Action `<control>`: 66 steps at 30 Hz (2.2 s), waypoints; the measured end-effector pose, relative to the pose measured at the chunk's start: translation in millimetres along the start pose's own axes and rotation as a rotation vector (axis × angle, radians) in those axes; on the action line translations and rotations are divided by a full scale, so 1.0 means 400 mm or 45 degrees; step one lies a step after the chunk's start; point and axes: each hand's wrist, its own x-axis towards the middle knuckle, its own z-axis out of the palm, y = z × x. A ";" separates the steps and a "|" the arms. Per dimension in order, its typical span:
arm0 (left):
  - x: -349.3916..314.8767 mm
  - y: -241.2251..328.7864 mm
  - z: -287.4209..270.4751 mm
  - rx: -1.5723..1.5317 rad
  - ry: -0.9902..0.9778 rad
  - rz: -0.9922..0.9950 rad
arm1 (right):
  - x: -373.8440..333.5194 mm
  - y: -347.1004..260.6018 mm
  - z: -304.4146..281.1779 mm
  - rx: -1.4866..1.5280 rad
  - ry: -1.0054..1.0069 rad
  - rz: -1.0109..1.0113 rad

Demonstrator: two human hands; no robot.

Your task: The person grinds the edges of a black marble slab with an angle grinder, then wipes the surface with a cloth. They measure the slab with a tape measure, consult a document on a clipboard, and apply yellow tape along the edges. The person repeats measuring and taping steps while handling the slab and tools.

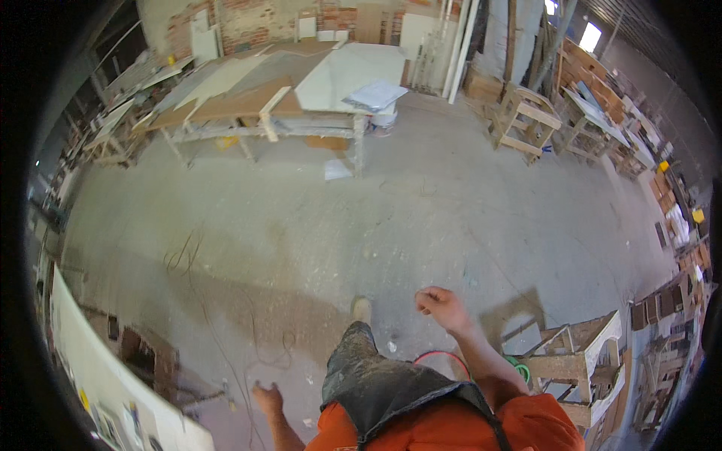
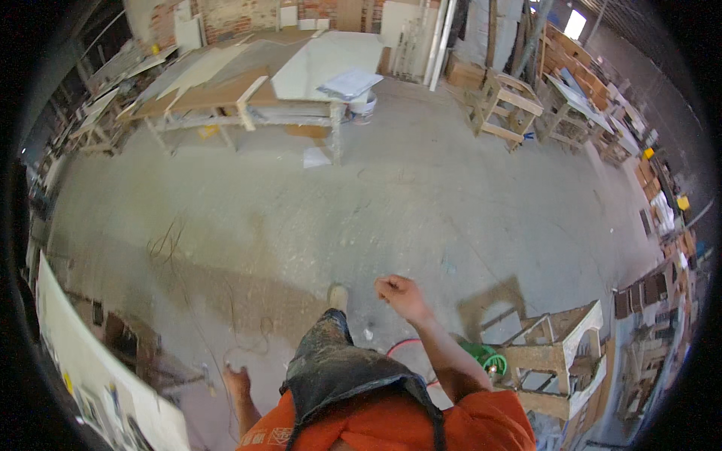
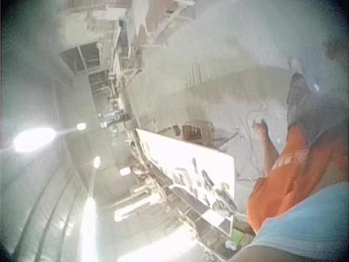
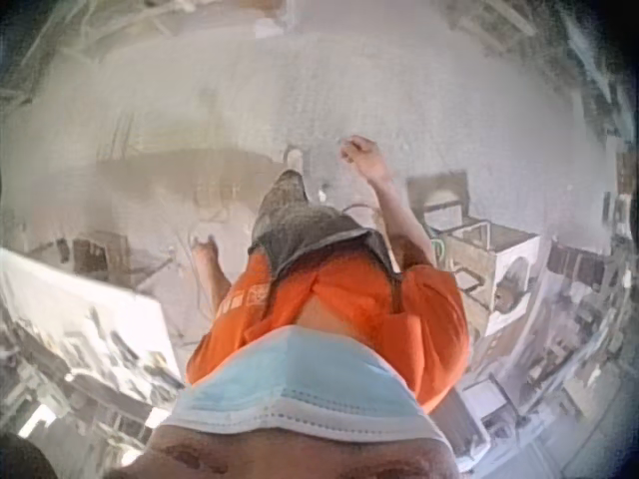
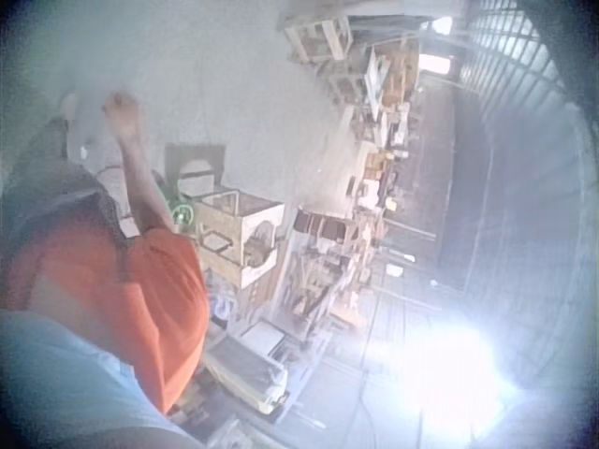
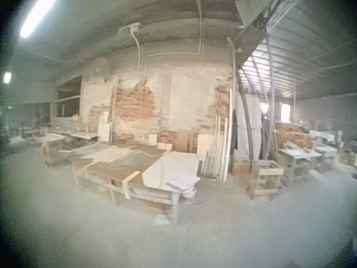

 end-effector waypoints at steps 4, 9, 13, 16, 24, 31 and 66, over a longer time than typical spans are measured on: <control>0.260 0.506 0.204 -0.062 -0.192 0.648 | 0.207 -0.047 -0.080 0.244 0.056 0.192; 0.381 1.409 0.152 -0.140 -0.374 1.157 | 0.465 -0.102 -0.312 0.421 0.386 0.251; 0.453 1.908 0.205 -0.174 -0.323 1.406 | 0.791 -0.133 -0.494 0.523 0.528 0.397; 0.466 2.159 0.239 -0.245 -0.302 1.397 | 1.113 -0.142 -0.628 0.492 0.457 0.340; 0.518 2.363 0.319 -0.189 -0.260 1.017 | 2.038 -0.340 -0.797 -0.156 0.085 0.278; 0.694 2.598 0.419 -0.058 0.024 0.888 | 2.513 -0.387 -0.794 -0.271 0.050 0.214; 0.655 2.983 0.491 0.074 -0.382 1.126 | 2.423 -0.459 -0.743 -0.130 -0.600 0.634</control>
